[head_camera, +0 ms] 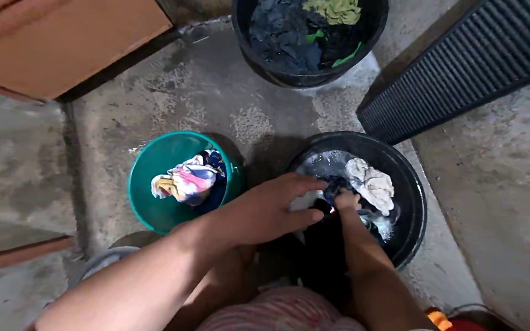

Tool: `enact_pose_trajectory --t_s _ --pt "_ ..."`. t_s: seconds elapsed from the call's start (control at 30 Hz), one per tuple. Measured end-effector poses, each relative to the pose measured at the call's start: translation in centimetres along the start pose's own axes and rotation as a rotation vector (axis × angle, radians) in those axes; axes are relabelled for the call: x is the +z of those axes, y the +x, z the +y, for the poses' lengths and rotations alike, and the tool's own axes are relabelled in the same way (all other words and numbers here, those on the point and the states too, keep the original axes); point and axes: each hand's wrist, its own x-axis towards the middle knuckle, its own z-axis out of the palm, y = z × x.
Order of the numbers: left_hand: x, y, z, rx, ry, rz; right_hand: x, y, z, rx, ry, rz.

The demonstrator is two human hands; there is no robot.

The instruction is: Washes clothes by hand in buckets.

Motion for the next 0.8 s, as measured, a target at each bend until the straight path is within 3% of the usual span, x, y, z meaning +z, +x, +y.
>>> enact_pose_trajectory --t_s 0.03,0.13,0.2,0.43,0.5,0.57,0.63,0.7,0.73,0.8 --pt "0.0 0.1 0.1 0.008 -0.012 0.002 -0.5 -0.3 -0.1 -0.031 0.122 -0.063" --pt "-0.1 -0.1 0.6 -0.003 -0.043 0.015 -3.4 -1.9 -0.3 -0.103 0.734 -0.022" --pt "-0.2 -0.2 0.6 -0.016 -0.051 0.036 -7.5 -4.9 -0.7 -0.124 0.861 0.031" --pt "0.2 0.3 0.8 -0.012 -0.088 0.095 -19.7 -15.0 -3.7 -0.407 1.000 0.053" --pt "0.2 0.4 1.0 -0.022 -0.084 0.115 -21.8 -16.9 -4.9 -0.536 0.765 0.103" --pt "0.3 0.5 1.1 -0.022 -0.083 0.129 -23.1 -18.0 -5.6 -0.651 0.345 0.272" --pt "0.7 0.8 1.0 -0.011 -0.093 0.126 -22.8 -18.2 -5.4 -0.792 0.152 0.435" --pt "0.5 0.6 0.9 0.004 -0.106 0.129 -21.2 -17.6 -5.6 -0.955 0.337 0.435" --pt "0.3 0.6 0.9 0.016 -0.106 0.119 -20.2 -16.6 -5.6 -0.951 0.515 0.370" --pt "0.1 0.6 1.0 0.025 -0.096 0.083 -18.4 -13.5 -4.4 -0.774 0.812 0.237"
